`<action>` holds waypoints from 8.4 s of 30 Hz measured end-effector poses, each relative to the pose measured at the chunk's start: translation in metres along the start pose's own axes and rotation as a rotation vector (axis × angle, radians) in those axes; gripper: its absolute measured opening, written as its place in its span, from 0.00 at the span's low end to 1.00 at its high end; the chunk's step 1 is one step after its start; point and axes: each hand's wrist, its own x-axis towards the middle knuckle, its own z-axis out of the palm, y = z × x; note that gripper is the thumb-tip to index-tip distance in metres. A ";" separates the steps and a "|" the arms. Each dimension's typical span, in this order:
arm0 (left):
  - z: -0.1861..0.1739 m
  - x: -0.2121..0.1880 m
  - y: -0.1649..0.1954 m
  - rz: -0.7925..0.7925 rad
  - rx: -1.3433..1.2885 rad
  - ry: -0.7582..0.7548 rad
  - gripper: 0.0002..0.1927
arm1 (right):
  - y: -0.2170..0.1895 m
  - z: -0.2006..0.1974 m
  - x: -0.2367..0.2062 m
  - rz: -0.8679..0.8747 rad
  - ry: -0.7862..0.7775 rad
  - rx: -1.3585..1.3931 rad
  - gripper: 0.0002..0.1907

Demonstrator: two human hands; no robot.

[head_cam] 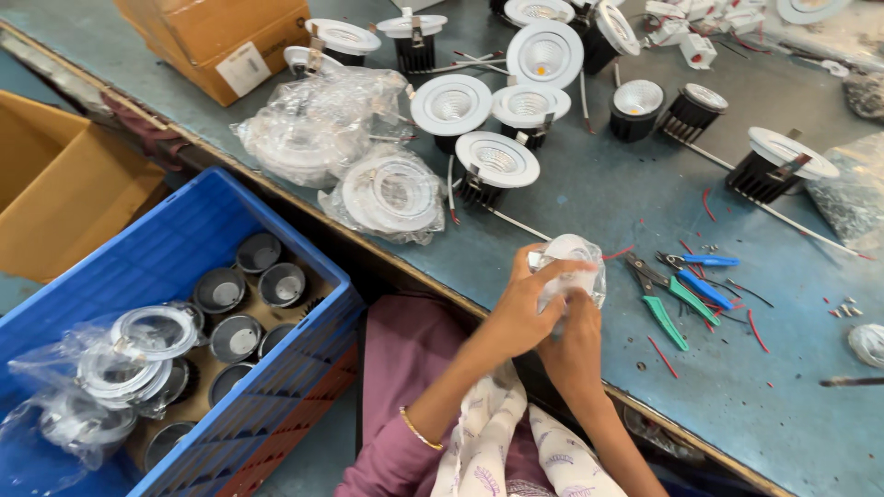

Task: The person unwraps plastic packaging from white trim rings of LED downlight fixtures, aligns a black heat-sink module with a trim ring, and uses a green electric screwdriver to drive screws securing the parts together. They then place finished fixtures into a blue crate and bag some units in plastic.

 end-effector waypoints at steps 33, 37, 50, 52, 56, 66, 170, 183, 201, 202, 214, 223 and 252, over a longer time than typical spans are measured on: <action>-0.229 0.133 -0.084 0.202 0.823 0.255 0.17 | -0.004 -0.013 0.043 -0.117 0.018 0.039 0.23; -0.223 0.130 -0.043 0.316 0.774 0.478 0.15 | -0.023 -0.003 0.062 -0.103 0.064 0.181 0.24; -0.211 -0.040 0.061 0.090 -0.005 0.905 0.25 | -0.104 0.167 0.197 -0.659 -0.120 0.211 0.25; -0.203 -0.050 0.048 0.031 -0.026 0.915 0.24 | -0.102 0.171 0.208 -0.712 -0.229 0.172 0.26; -0.187 -0.060 0.019 0.041 -0.109 0.840 0.26 | -0.105 0.131 0.216 -0.843 -0.318 0.050 0.48; -0.070 -0.024 -0.024 0.142 0.188 0.279 0.15 | -0.072 -0.095 0.125 -0.134 -0.665 0.528 0.35; -0.118 -0.090 -0.020 -0.242 -0.595 0.325 0.21 | -0.049 -0.053 0.028 0.208 0.022 1.346 0.12; -0.120 -0.090 -0.001 -0.423 -0.380 0.309 0.19 | 0.006 -0.095 0.008 0.081 -0.090 1.159 0.11; -0.106 -0.080 0.015 -0.430 -0.666 -0.016 0.34 | -0.024 -0.083 0.013 0.473 -0.922 0.452 0.33; -0.104 -0.080 0.014 -0.394 -0.745 0.007 0.36 | -0.025 -0.076 0.010 0.534 -0.933 0.491 0.33; -0.089 -0.106 -0.011 -0.364 -0.527 0.358 0.21 | -0.016 -0.047 0.000 0.633 -0.391 1.069 0.26; -0.126 -0.090 0.019 -0.213 -0.560 0.270 0.26 | -0.001 -0.068 0.007 0.668 -0.205 1.218 0.21; -0.072 -0.079 0.018 -0.341 -0.198 0.223 0.19 | -0.059 -0.080 0.024 0.569 -0.178 1.217 0.16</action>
